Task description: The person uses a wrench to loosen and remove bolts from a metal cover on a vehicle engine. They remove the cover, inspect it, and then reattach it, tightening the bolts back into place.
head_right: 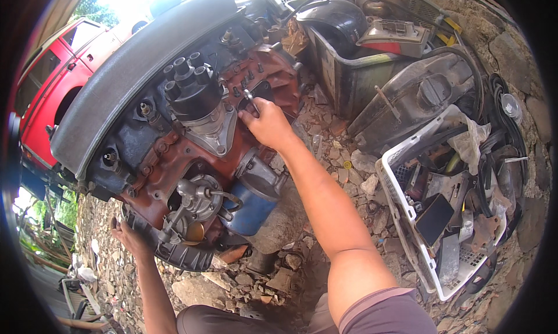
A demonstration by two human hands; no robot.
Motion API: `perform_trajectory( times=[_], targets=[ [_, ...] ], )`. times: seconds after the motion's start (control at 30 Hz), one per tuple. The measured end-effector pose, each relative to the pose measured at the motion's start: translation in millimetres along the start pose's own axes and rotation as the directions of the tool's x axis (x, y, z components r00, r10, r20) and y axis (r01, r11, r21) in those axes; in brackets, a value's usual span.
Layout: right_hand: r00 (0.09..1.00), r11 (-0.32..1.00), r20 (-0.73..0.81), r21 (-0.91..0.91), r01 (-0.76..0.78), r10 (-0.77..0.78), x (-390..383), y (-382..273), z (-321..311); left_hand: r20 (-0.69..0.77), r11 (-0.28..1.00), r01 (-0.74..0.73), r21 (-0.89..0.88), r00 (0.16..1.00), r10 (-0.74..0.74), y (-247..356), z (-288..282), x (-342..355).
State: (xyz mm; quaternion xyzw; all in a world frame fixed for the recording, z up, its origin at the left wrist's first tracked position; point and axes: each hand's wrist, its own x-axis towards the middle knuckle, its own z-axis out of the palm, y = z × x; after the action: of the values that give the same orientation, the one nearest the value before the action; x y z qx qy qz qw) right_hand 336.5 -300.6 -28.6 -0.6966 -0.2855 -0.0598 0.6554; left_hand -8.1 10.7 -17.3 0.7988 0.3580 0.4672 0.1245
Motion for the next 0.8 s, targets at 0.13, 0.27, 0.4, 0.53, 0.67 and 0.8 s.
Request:
perform_trajectory(
  times=[0.13,0.27,0.4,0.53,0.67,0.8],
  targets=[
    [0.973,0.971,0.069,0.077,-0.227,0.222,-7.2,-30.4,-8.9,0.008,0.782,0.294,-0.55,0.938,-0.347,36.7,-7.8,-3.6],
    [0.78,0.634,0.313,0.457,-0.624,0.542,-11.4,-51.2,-17.6,-0.025,0.75,0.221,-0.624,0.953,-0.301,28.6,-6.3,-4.2],
    [0.765,0.537,0.383,0.551,-0.639,0.517,-8.6,-41.2,-18.2,-0.067,0.82,0.208,-0.534,0.956,-0.287,27.8,-2.8,-4.3],
    [0.846,0.696,0.235,0.485,-0.529,0.479,-8.3,-43.2,-7.6,-0.075,0.825,0.236,-0.514,0.945,-0.317,11.8,-2.8,-0.4],
    [0.99,0.986,-0.042,-0.109,0.129,-0.135,-5.6,-14.3,-7.4,-0.049,0.834,0.197,-0.516,0.965,-0.258,-11.6,-0.3,2.1],
    [0.958,0.898,0.028,-0.34,0.279,-0.287,-11.0,-27.0,-14.1,0.04,0.753,0.319,-0.576,0.931,-0.364,14.4,-5.7,-1.9]
  ],
)
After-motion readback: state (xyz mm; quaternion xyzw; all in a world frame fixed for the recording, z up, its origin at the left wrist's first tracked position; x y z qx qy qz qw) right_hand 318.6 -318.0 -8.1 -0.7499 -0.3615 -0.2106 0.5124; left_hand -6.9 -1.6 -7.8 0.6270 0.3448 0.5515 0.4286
